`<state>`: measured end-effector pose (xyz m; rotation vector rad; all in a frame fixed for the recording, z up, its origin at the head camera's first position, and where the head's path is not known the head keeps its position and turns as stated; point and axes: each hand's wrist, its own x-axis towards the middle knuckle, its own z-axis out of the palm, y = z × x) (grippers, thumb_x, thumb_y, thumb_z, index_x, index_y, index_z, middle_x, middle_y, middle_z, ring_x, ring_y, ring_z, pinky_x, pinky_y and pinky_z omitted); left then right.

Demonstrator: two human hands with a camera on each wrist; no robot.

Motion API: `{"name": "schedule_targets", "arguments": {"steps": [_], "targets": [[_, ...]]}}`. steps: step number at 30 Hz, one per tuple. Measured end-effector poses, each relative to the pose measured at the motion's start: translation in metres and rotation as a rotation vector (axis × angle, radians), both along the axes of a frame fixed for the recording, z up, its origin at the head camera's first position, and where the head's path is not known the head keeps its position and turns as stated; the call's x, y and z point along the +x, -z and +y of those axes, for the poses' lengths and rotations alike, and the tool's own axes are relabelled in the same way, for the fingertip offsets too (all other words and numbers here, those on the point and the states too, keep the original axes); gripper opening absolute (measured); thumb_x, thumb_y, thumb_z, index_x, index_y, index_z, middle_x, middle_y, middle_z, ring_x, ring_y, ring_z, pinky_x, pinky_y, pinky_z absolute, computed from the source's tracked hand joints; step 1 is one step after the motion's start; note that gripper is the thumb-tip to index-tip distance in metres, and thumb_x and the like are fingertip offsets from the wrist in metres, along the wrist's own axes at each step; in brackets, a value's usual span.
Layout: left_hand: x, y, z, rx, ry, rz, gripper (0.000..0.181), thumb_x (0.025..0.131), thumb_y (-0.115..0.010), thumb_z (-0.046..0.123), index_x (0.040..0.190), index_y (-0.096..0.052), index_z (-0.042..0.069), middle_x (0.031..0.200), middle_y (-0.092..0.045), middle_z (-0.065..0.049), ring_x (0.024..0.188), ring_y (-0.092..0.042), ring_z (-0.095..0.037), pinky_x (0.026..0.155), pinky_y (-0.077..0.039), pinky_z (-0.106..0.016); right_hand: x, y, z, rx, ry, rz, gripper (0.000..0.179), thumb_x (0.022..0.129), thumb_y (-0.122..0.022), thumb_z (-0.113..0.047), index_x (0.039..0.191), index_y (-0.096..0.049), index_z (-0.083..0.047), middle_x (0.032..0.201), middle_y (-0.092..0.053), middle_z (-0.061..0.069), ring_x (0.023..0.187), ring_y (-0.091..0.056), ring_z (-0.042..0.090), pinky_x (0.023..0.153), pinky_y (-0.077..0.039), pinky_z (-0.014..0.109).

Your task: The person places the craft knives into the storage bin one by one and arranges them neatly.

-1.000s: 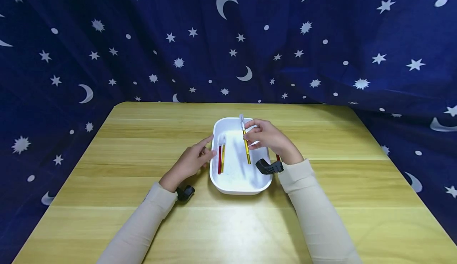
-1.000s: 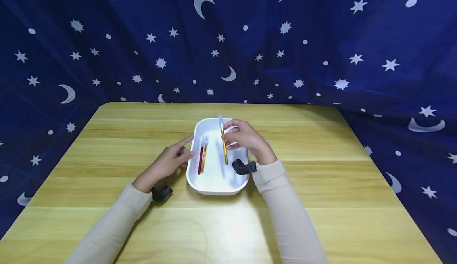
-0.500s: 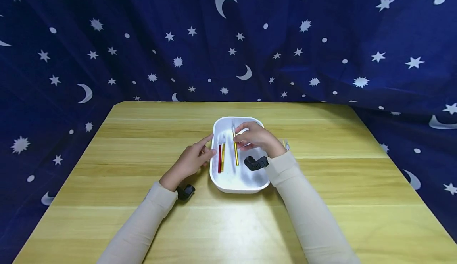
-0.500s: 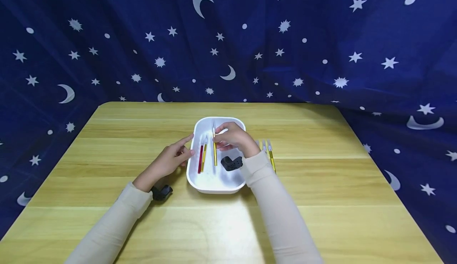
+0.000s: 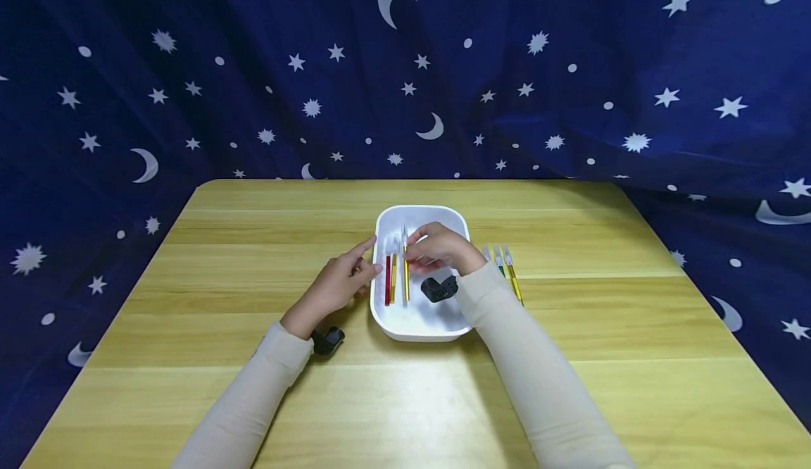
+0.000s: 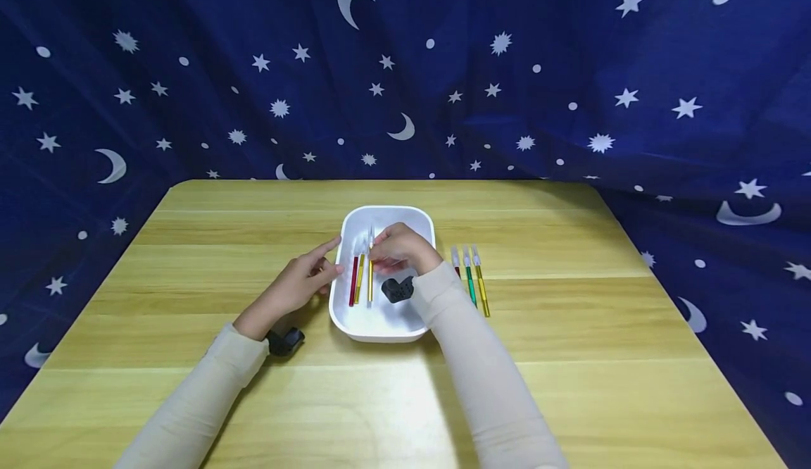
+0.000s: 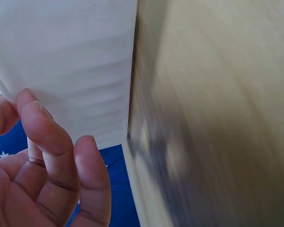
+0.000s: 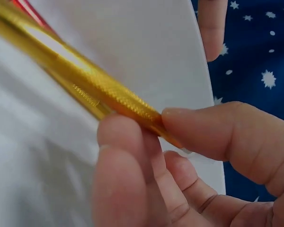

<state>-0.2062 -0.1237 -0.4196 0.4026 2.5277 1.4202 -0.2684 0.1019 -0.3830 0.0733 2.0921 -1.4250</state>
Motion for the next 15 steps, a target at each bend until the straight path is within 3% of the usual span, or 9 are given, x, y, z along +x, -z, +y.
{"name": "schedule_targets", "arguments": {"steps": [6, 15], "targets": [[-0.0006, 0.0005, -0.0008, -0.006, 0.001, 0.000, 0.065, 0.114, -0.061, 0.024, 0.170, -0.034, 0.007, 0.098, -0.069, -0.010, 0.076, -0.060, -0.022, 0.058, -0.051, -0.033, -0.0056, 0.0032, -0.0024, 0.017, 0.001, -0.029, 0.020, 0.099, -0.070, 0.003, 0.115, -0.058, -0.001, 0.075, -0.067, 0.005, 0.062, -0.065, 0.011, 0.061, -0.057, 0.023], [-0.0008, 0.0010, 0.0003, -0.002, 0.002, 0.003, 0.065, 0.113, -0.061, 0.023, 0.170, -0.034, 0.006, 0.097, -0.069, -0.010, 0.075, -0.060, -0.022, 0.057, -0.050, -0.032, -0.0085, 0.0103, -0.0075, 0.021, 0.033, -0.053, 0.012, 0.097, -0.067, 0.008, 0.098, -0.060, -0.002, 0.072, -0.064, 0.007, 0.058, -0.062, 0.011, 0.057, -0.057, 0.020]]}}
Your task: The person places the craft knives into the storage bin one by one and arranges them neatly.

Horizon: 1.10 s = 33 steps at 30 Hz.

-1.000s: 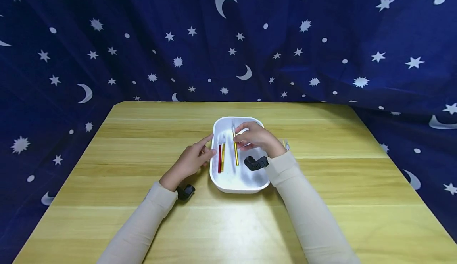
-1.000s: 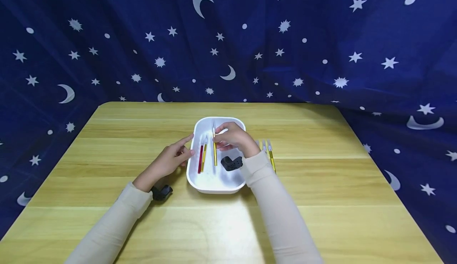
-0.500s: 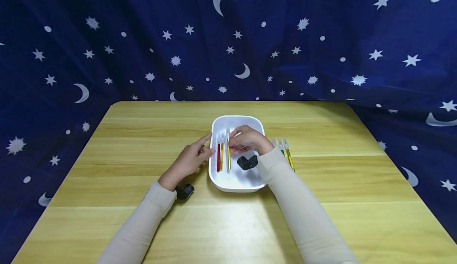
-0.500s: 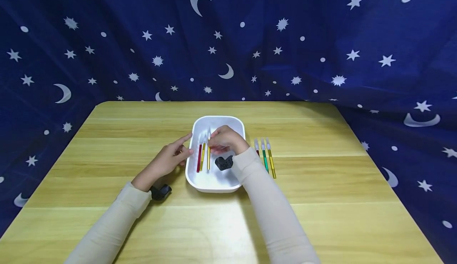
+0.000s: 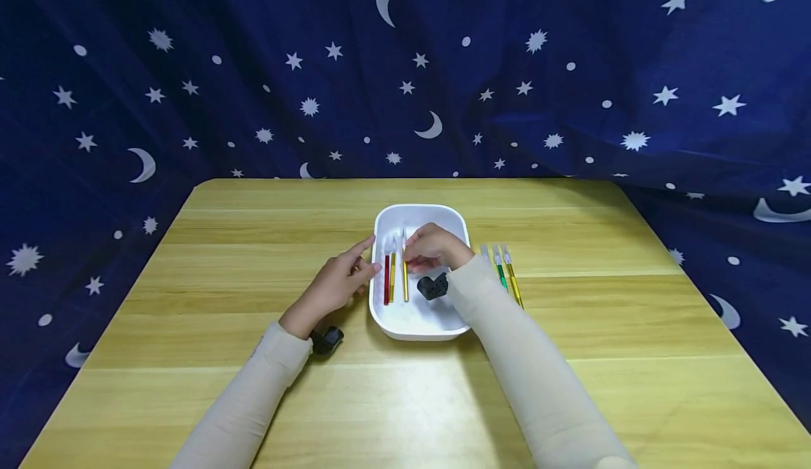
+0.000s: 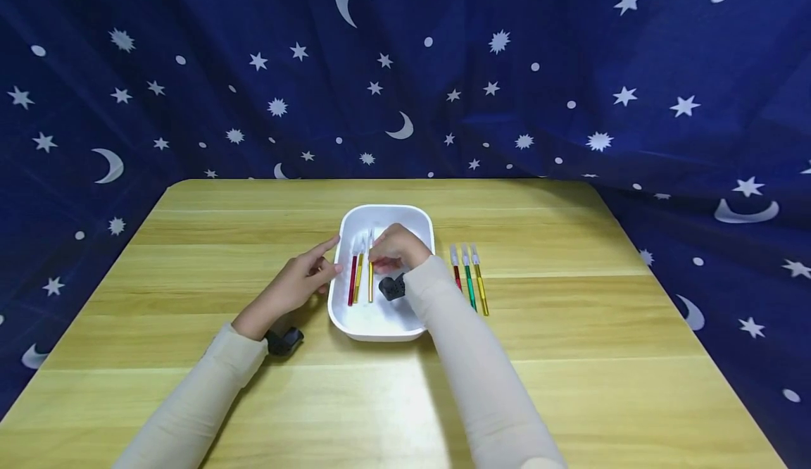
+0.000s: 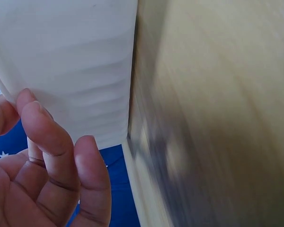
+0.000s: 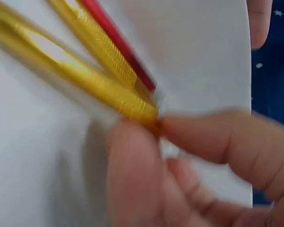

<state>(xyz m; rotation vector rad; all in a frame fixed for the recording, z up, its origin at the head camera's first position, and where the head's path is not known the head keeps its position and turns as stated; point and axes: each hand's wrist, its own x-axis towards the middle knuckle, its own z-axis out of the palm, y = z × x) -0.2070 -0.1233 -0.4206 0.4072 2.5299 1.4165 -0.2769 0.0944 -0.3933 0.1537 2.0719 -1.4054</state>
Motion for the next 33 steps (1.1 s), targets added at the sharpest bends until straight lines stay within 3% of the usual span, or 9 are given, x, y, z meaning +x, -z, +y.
{"name": "schedule_targets", "arguments": {"steps": [7, 21, 27, 33], "targets": [[-0.001, 0.000, -0.002, 0.000, 0.004, 0.011, 0.065, 0.113, -0.062, 0.023, 0.169, -0.035, 0.005, 0.093, -0.069, -0.008, 0.074, -0.061, -0.022, 0.057, -0.049, -0.031, 0.001, 0.007, -0.009, -0.044, 0.042, -0.035, 0.019, 0.096, -0.067, 0.009, 0.086, -0.057, -0.003, 0.067, -0.064, 0.008, 0.057, -0.063, 0.012, 0.059, -0.059, 0.020], [0.000, -0.002, -0.001, -0.009, 0.006, 0.012, 0.065, 0.113, -0.061, 0.022, 0.170, -0.035, 0.006, 0.091, -0.068, -0.009, 0.073, -0.060, -0.024, 0.058, -0.047, -0.031, 0.002, 0.009, -0.010, 0.005, 0.034, -0.033, 0.017, 0.096, -0.071, 0.007, 0.084, -0.063, 0.000, 0.067, -0.064, 0.008, 0.056, -0.063, 0.012, 0.059, -0.059, 0.021], [0.000, -0.002, -0.001, -0.007, 0.005, 0.012, 0.065, 0.113, -0.061, 0.023, 0.170, -0.034, 0.006, 0.092, -0.068, -0.009, 0.073, -0.061, -0.023, 0.057, -0.048, -0.031, 0.002, 0.005, -0.010, 0.064, -0.006, -0.025, 0.017, 0.098, -0.071, 0.001, 0.088, -0.058, -0.003, 0.067, -0.063, 0.007, 0.055, -0.062, 0.011, 0.056, -0.058, 0.021], [0.000, -0.002, -0.001, -0.005, 0.000, 0.010, 0.064, 0.113, -0.061, 0.022, 0.169, -0.035, 0.006, 0.093, -0.069, -0.008, 0.074, -0.061, -0.023, 0.057, -0.050, -0.032, 0.002, -0.004, -0.008, 0.082, -0.068, 0.047, 0.015, 0.101, -0.065, -0.005, 0.088, -0.059, -0.002, 0.069, -0.063, 0.006, 0.057, -0.062, 0.012, 0.057, -0.057, 0.023]]}}
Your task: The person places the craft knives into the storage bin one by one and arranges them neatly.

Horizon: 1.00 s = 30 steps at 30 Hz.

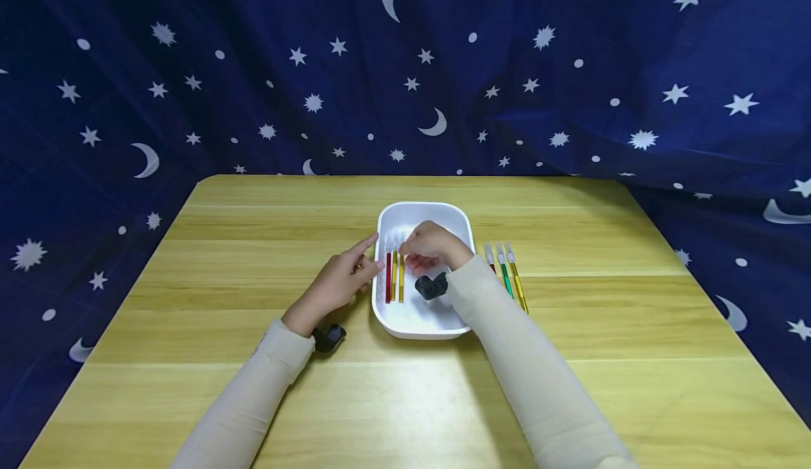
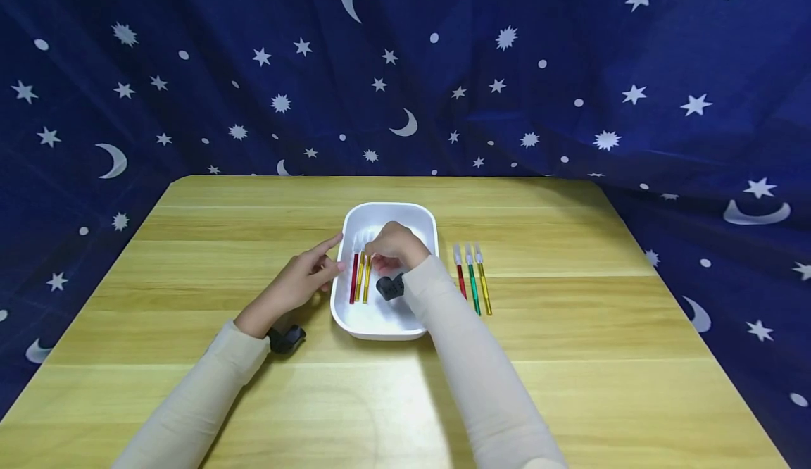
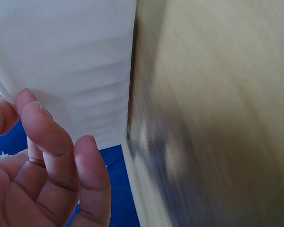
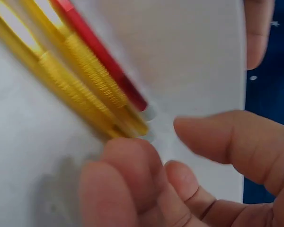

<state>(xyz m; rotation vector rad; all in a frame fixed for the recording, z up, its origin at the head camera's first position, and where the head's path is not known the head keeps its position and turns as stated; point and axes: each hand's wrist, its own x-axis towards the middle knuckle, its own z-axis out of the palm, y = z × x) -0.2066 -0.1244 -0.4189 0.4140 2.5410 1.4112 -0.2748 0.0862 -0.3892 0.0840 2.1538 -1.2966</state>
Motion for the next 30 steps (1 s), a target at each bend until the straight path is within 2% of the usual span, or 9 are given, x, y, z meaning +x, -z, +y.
{"name": "schedule_targets", "arguments": {"steps": [3, 7, 12, 16, 21, 27, 30], "targets": [[0.000, 0.000, 0.000, -0.002, -0.003, -0.002, 0.064, 0.113, -0.061, 0.022, 0.170, -0.035, 0.006, 0.094, -0.069, -0.009, 0.073, -0.060, -0.022, 0.057, -0.050, -0.032, 0.000, -0.006, 0.002, -0.046, -0.037, 0.035, 0.012, 0.101, -0.062, -0.004, 0.089, -0.062, -0.002, 0.074, -0.064, 0.006, 0.063, -0.063, 0.012, 0.062, -0.058, 0.025], [-0.001, 0.000, -0.001, -0.003, -0.005, -0.005, 0.064, 0.113, -0.061, 0.021, 0.170, -0.035, 0.006, 0.094, -0.069, -0.009, 0.073, -0.060, -0.021, 0.057, -0.050, -0.033, 0.000, -0.013, 0.006, -0.112, -0.088, 0.071, 0.007, 0.102, -0.062, -0.007, 0.102, -0.066, -0.001, 0.085, -0.067, 0.006, 0.069, -0.065, 0.013, 0.068, -0.058, 0.026], [-0.001, 0.000, -0.002, -0.001, -0.004, -0.006, 0.064, 0.113, -0.061, 0.022, 0.170, -0.035, 0.007, 0.094, -0.069, -0.009, 0.073, -0.060, -0.022, 0.057, -0.051, -0.033, 0.000, -0.020, 0.011, -0.158, -0.131, 0.106, 0.018, 0.102, -0.062, -0.008, 0.117, -0.066, 0.002, 0.094, -0.070, 0.007, 0.076, -0.069, 0.014, 0.073, -0.059, 0.028], [-0.001, 0.000, -0.001, 0.005, -0.004, -0.011, 0.064, 0.113, -0.061, 0.024, 0.170, -0.035, 0.007, 0.095, -0.069, -0.009, 0.074, -0.061, -0.023, 0.058, -0.050, -0.033, 0.003, -0.028, 0.018, -0.174, -0.164, 0.172, 0.025, 0.103, -0.063, -0.007, 0.125, -0.064, 0.005, 0.100, -0.074, 0.012, 0.082, -0.072, 0.017, 0.081, -0.063, 0.035], [-0.001, 0.001, 0.000, 0.005, -0.008, -0.017, 0.065, 0.113, -0.061, 0.025, 0.170, -0.035, 0.009, 0.094, -0.069, -0.008, 0.075, -0.061, -0.024, 0.058, -0.050, -0.033, 0.010, -0.039, 0.030, -0.185, -0.190, 0.257, 0.035, 0.103, -0.064, -0.007, 0.133, -0.059, 0.011, 0.109, -0.074, 0.022, 0.095, -0.073, 0.031, 0.090, -0.063, 0.046], [-0.001, 0.002, 0.001, -0.002, -0.008, -0.021, 0.065, 0.113, -0.061, 0.025, 0.170, -0.034, 0.009, 0.094, -0.068, -0.008, 0.075, -0.060, -0.024, 0.056, -0.049, -0.031, 0.019, -0.041, 0.044, -0.205, -0.226, 0.310, 0.035, 0.105, -0.061, -0.005, 0.135, -0.056, 0.013, 0.104, -0.074, 0.015, 0.097, -0.073, 0.032, 0.086, -0.064, 0.041], [0.000, 0.002, 0.001, 0.000, -0.013, -0.028, 0.065, 0.113, -0.061, 0.025, 0.171, -0.034, 0.010, 0.094, -0.067, -0.008, 0.075, -0.060, -0.024, 0.057, -0.048, -0.031, 0.024, -0.040, 0.049, -0.227, -0.243, 0.334, 0.033, 0.105, -0.059, -0.003, 0.134, -0.057, 0.012, 0.105, -0.074, 0.016, 0.097, -0.073, 0.033, 0.084, -0.064, 0.039]]}}
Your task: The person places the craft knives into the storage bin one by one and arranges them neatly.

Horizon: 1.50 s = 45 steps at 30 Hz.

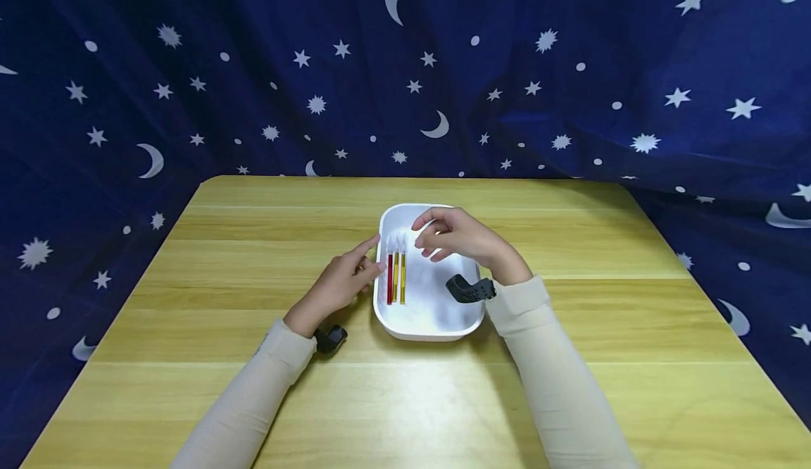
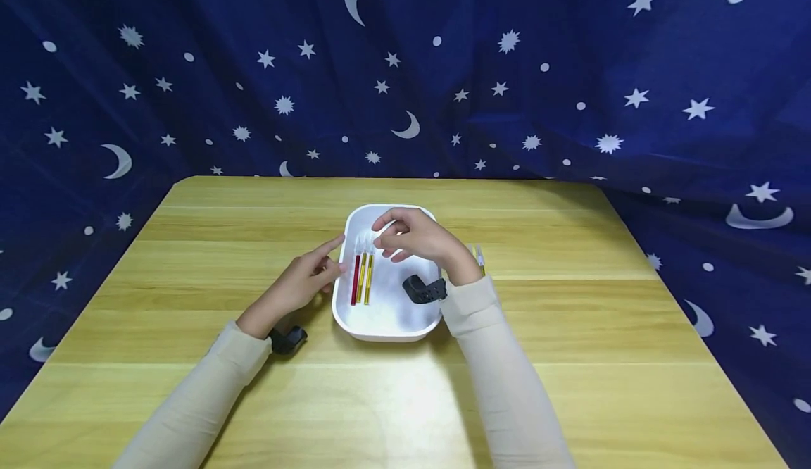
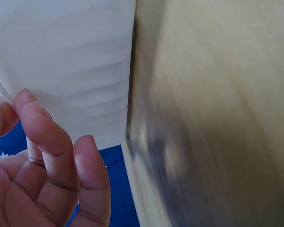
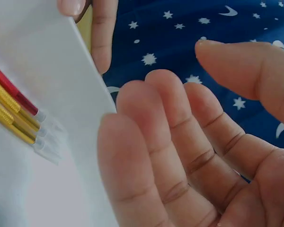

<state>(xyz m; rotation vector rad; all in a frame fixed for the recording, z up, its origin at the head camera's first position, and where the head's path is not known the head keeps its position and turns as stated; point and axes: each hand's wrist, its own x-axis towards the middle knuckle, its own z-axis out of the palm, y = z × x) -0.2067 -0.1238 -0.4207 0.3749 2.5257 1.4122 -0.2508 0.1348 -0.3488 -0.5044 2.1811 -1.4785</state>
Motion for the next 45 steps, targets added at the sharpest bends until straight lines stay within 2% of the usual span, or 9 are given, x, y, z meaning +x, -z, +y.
{"name": "schedule_targets", "arguments": {"steps": [6, 15, 20, 26, 29, 36, 45], "targets": [[0.002, 0.000, 0.000, 0.009, 0.008, 0.007, 0.066, 0.113, -0.061, 0.026, 0.171, -0.034, 0.009, 0.093, -0.067, -0.007, 0.074, -0.060, -0.024, 0.056, -0.047, -0.030, 0.011, -0.004, 0.009, -0.068, 0.025, 0.070, 0.027, 0.104, -0.062, -0.003, 0.128, -0.062, 0.009, 0.101, -0.074, 0.011, 0.092, -0.073, 0.025, 0.083, -0.065, 0.041], [0.003, -0.001, 0.000, 0.010, 0.000, -0.005, 0.066, 0.113, -0.061, 0.026, 0.171, -0.033, 0.012, 0.091, -0.064, -0.007, 0.070, -0.056, -0.022, 0.054, -0.045, -0.029, 0.026, -0.012, 0.027, -0.198, 0.075, 0.192, 0.020, 0.106, -0.061, 0.002, 0.121, -0.062, 0.014, 0.096, -0.073, 0.009, 0.085, -0.073, 0.020, 0.079, -0.064, 0.031], [0.003, 0.001, -0.001, 0.007, 0.003, 0.002, 0.066, 0.113, -0.061, 0.027, 0.171, -0.033, 0.012, 0.091, -0.064, -0.008, 0.069, -0.056, -0.023, 0.055, -0.045, -0.028, 0.033, -0.017, 0.036, -0.188, 0.092, 0.243, 0.019, 0.105, -0.062, 0.004, 0.119, -0.062, 0.016, 0.093, -0.073, 0.008, 0.084, -0.073, 0.019, 0.077, -0.063, 0.030], [0.002, 0.001, 0.000, 0.002, 0.005, 0.017, 0.065, 0.113, -0.061, 0.025, 0.171, -0.033, 0.010, 0.090, -0.065, -0.007, 0.073, -0.059, -0.023, 0.056, -0.047, -0.029, 0.041, -0.019, 0.053, -0.164, 0.128, 0.302, 0.017, 0.104, -0.062, 0.007, 0.118, -0.063, 0.017, 0.095, -0.072, 0.018, 0.084, -0.074, 0.021, 0.077, -0.063, 0.028], [0.002, 0.001, 0.000, -0.004, 0.002, 0.023, 0.065, 0.113, -0.061, 0.024, 0.171, -0.033, 0.009, 0.089, -0.065, -0.007, 0.073, -0.059, -0.022, 0.057, -0.047, -0.029, 0.042, -0.018, 0.062, -0.150, 0.146, 0.324, 0.017, 0.105, -0.063, 0.006, 0.118, -0.062, 0.017, 0.095, -0.073, 0.016, 0.083, -0.073, 0.018, 0.077, -0.062, 0.028], [0.004, 0.001, 0.001, -0.007, -0.011, 0.000, 0.066, 0.113, -0.062, 0.023, 0.171, -0.033, 0.011, 0.082, -0.061, -0.005, 0.072, -0.057, -0.023, 0.055, -0.045, -0.028, 0.041, -0.009, 0.082, -0.144, 0.178, 0.324, 0.017, 0.107, -0.062, 0.002, 0.119, -0.062, 0.015, 0.094, -0.074, 0.000, 0.085, -0.072, 0.015, 0.078, -0.062, 0.027], [0.003, 0.001, 0.002, -0.008, -0.002, 0.010, 0.066, 0.113, -0.062, 0.024, 0.171, -0.034, 0.011, 0.080, -0.061, -0.006, 0.072, -0.059, -0.020, 0.056, -0.047, -0.029, 0.038, -0.003, 0.105, -0.105, 0.196, 0.294, 0.023, 0.110, -0.058, -0.002, 0.124, -0.059, 0.016, 0.100, -0.073, 0.007, 0.088, -0.073, 0.019, 0.079, -0.063, 0.028]]}}
